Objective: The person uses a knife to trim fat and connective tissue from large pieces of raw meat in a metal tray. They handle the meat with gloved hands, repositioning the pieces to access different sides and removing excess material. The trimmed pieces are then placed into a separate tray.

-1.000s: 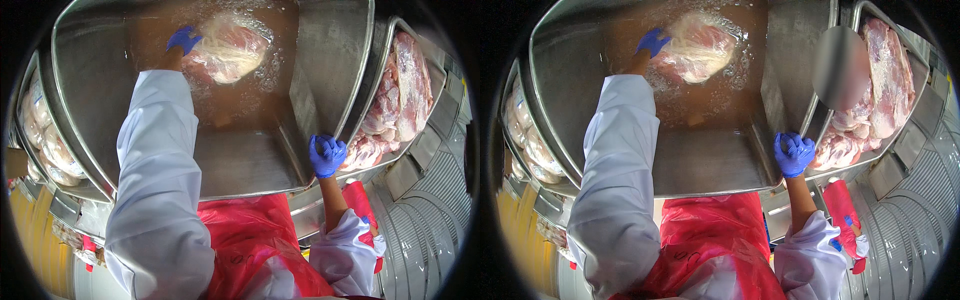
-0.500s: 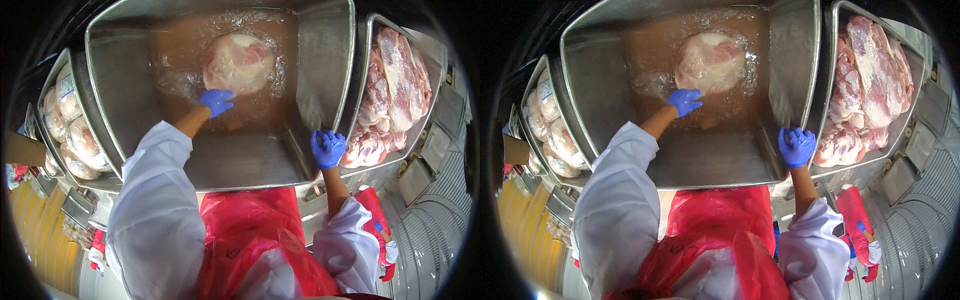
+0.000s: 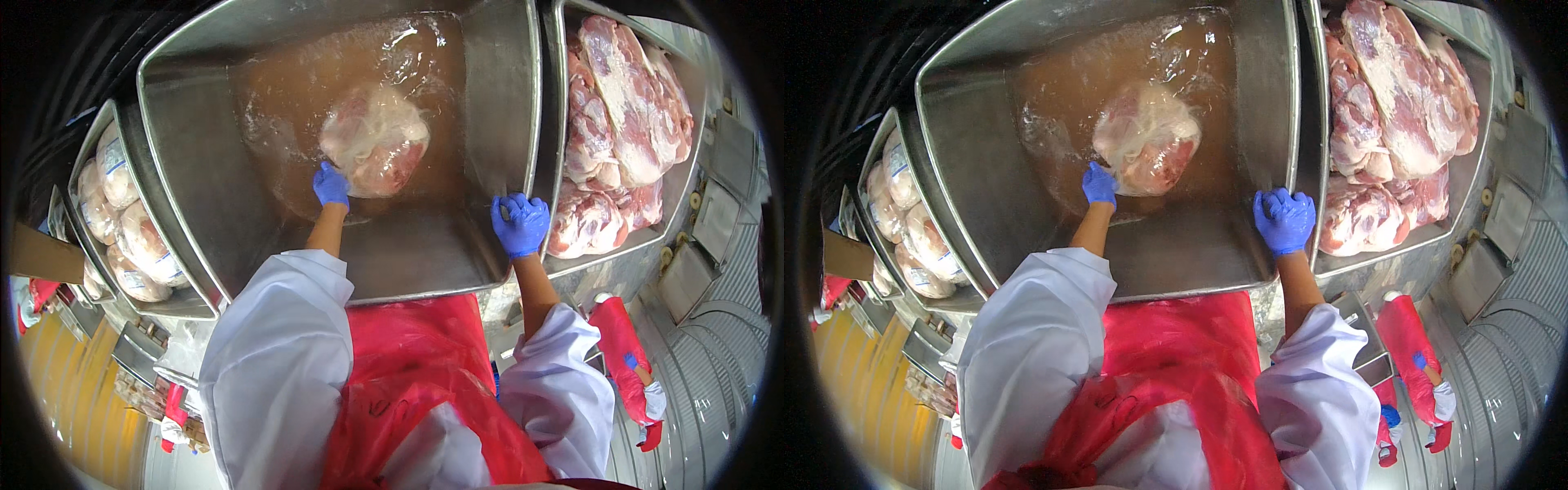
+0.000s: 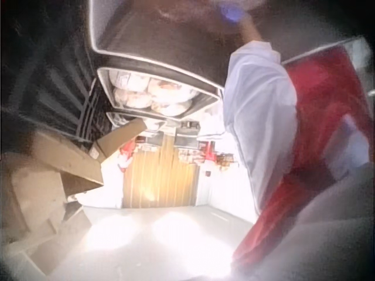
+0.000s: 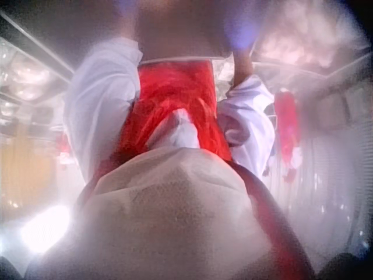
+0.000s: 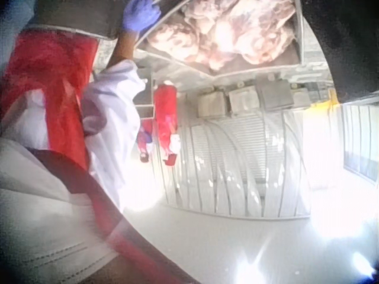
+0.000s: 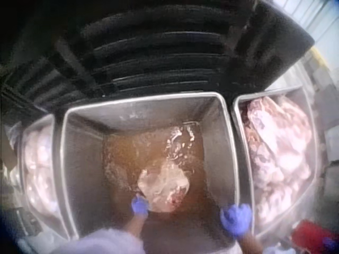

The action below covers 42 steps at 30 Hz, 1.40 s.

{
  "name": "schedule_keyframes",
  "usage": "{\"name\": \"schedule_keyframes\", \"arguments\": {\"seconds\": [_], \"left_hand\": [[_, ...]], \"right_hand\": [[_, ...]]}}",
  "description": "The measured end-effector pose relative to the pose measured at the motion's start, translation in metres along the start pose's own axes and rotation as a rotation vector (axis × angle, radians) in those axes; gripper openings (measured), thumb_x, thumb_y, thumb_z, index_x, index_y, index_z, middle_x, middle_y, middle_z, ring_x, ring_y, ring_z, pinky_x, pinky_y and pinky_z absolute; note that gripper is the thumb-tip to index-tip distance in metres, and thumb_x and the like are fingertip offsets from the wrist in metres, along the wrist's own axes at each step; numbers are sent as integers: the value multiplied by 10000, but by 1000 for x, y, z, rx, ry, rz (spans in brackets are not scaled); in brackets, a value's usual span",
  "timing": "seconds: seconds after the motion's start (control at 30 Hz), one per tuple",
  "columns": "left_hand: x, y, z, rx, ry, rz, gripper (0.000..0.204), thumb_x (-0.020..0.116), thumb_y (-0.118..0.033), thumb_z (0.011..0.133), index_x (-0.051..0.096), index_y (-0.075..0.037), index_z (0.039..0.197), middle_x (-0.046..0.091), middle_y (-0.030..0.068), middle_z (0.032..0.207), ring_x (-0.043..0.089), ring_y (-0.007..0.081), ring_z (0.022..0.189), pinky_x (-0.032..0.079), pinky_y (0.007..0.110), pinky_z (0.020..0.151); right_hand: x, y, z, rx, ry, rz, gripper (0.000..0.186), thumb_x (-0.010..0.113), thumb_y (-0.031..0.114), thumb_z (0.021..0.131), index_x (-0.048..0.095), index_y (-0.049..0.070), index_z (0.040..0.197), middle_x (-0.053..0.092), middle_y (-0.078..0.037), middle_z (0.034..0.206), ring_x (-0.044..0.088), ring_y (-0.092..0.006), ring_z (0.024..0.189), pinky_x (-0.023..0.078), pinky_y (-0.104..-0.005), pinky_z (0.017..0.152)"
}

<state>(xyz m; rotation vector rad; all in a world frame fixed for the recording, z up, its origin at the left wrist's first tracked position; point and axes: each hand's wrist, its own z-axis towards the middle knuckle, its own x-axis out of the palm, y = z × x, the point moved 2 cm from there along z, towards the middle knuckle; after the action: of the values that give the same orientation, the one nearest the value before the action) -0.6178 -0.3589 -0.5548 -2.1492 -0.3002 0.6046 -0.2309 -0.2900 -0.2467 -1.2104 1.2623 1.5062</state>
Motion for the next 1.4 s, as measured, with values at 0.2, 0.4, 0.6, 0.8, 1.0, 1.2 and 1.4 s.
{"name": "schedule_keyframes", "arguments": {"seconds": [0.2,0.4,0.6,0.8,1.0,1.2,1.4], "left_hand": [[1,-103,-49,57,501,957,423,719,-422,814,630,-55,1004,671,147,1013,654,314,942,513,432,829],[0,-88,-4,202,349,1395,279,487,-262,926,691,-83,985,657,203,1059,631,352,1004,505,461,861],[16,-46,20,156,-135,950,359,433,-284,980,678,-27,927,662,235,951,628,391,908,493,468,795],[24,-24,31,245,172,734,402,393,-282,1001,647,30,1012,669,246,967,629,397,904,478,460,818],[12,-98,-62,543,367,711,395,426,-297,1003,657,23,1026,671,227,1034,631,375,939,467,437,878],[-101,-228,-29,27,386,127,326,473,-254,1015,568,-14,815,571,15,770,485,121,735,464,335,679],[-56,-252,-126,-67,320,166,311,476,-274,1020,609,-48,853,523,-34,773,433,92,705,400,276,642]], "right_hand": [[4,-5,-7,23,10,21,187,764,159,700,592,173,629,604,-17,686,513,-264,554,389,-394,560],[0,-6,-4,41,67,3,229,720,213,754,573,168,584,530,-35,632,504,-266,555,386,-404,559],[-3,-2,-6,50,51,33,208,716,202,753,577,172,601,498,-30,635,491,-255,549,386,-403,561],[2,-4,-2,1,6,15,229,720,210,748,560,168,590,492,-32,632,482,-251,544,378,-410,550],[1,-4,-5,29,105,-46,193,741,220,737,611,167,606,583,-31,647,523,-279,546,400,-409,577],[4,-4,-7,22,-8,11,175,718,237,759,616,175,631,573,-28,662,514,-267,555,397,-401,568],[-1,1,-6,16,114,-153,131,729,271,740,644,183,786,598,-15,811,561,-263,743,409,-423,706]]}}
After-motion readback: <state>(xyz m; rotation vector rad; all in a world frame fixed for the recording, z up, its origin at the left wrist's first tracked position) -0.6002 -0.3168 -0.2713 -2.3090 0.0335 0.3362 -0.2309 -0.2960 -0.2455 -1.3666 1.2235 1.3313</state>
